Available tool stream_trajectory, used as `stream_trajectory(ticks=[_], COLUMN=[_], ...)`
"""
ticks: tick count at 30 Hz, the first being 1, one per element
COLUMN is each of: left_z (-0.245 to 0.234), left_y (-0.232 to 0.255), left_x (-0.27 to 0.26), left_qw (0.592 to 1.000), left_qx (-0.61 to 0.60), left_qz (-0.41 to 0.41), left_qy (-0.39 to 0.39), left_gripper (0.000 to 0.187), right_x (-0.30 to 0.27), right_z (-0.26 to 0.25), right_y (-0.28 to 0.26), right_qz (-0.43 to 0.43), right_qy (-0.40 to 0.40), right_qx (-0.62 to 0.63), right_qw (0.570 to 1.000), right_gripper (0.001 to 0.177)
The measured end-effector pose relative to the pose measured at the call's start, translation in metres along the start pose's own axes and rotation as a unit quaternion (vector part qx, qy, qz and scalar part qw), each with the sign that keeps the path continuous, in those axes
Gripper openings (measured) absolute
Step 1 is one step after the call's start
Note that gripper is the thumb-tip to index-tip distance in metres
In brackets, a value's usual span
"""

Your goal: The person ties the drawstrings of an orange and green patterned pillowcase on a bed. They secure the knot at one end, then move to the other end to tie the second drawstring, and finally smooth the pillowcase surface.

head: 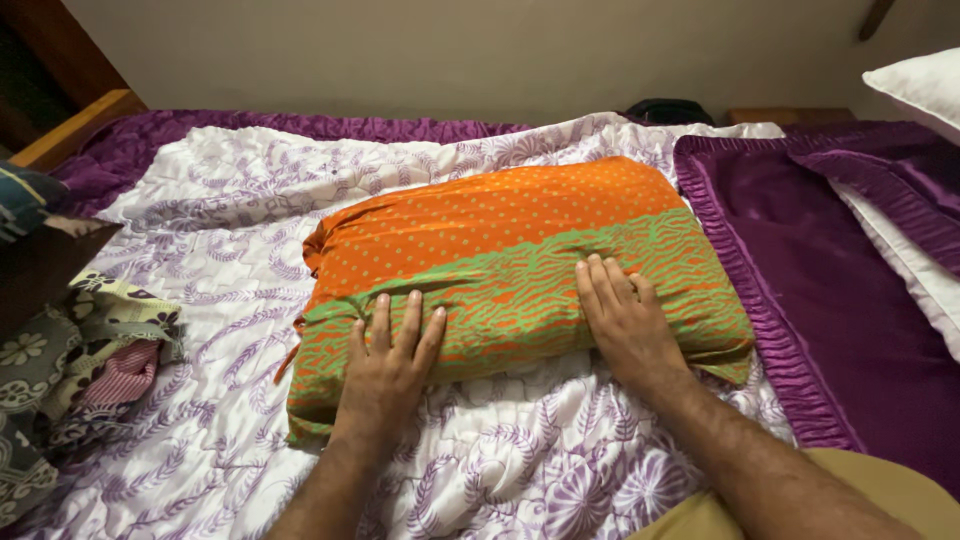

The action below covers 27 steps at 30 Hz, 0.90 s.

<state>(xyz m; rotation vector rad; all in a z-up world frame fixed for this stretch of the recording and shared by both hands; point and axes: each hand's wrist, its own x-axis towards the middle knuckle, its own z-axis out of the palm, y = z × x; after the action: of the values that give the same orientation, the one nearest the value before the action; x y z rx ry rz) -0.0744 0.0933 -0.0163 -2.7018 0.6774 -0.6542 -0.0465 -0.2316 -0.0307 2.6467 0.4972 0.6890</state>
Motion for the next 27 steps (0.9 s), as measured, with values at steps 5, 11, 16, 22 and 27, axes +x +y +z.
stream_trajectory(ticks=[5, 11, 16, 22, 27], left_z=[-0.002, -0.005, 0.01, 0.041, 0.057], left_y=[-0.019, -0.038, -0.05, -0.074, -0.078], left_x=[0.0, -0.023, -0.04, -0.035, -0.032], left_qw=[0.999, 0.975, 0.891, 0.798, 0.749], left_qx=[-0.041, 0.009, -0.235, -0.479, -0.447], left_qz=[0.029, -0.187, -0.348, -0.35, -0.488], left_qy=[-0.004, -0.121, -0.174, -0.11, 0.04], left_gripper=[0.088, 0.089, 0.092, 0.111, 0.082], right_x=[-0.004, -0.025, -0.04, -0.06, -0.041], right_z=[-0.015, -0.012, 0.013, 0.082, 0.071], right_y=[0.03, 0.07, 0.096, 0.118, 0.123], right_qz=[0.077, 0.246, 0.246, 0.28, 0.413], right_qy=[-0.137, -0.242, -0.376, -0.29, -0.212], right_qx=[0.027, 0.197, 0.231, 0.253, 0.394], right_qw=[0.987, 0.918, 0.863, 0.879, 0.793], right_gripper=[0.123, 0.152, 0.147, 0.117, 0.098])
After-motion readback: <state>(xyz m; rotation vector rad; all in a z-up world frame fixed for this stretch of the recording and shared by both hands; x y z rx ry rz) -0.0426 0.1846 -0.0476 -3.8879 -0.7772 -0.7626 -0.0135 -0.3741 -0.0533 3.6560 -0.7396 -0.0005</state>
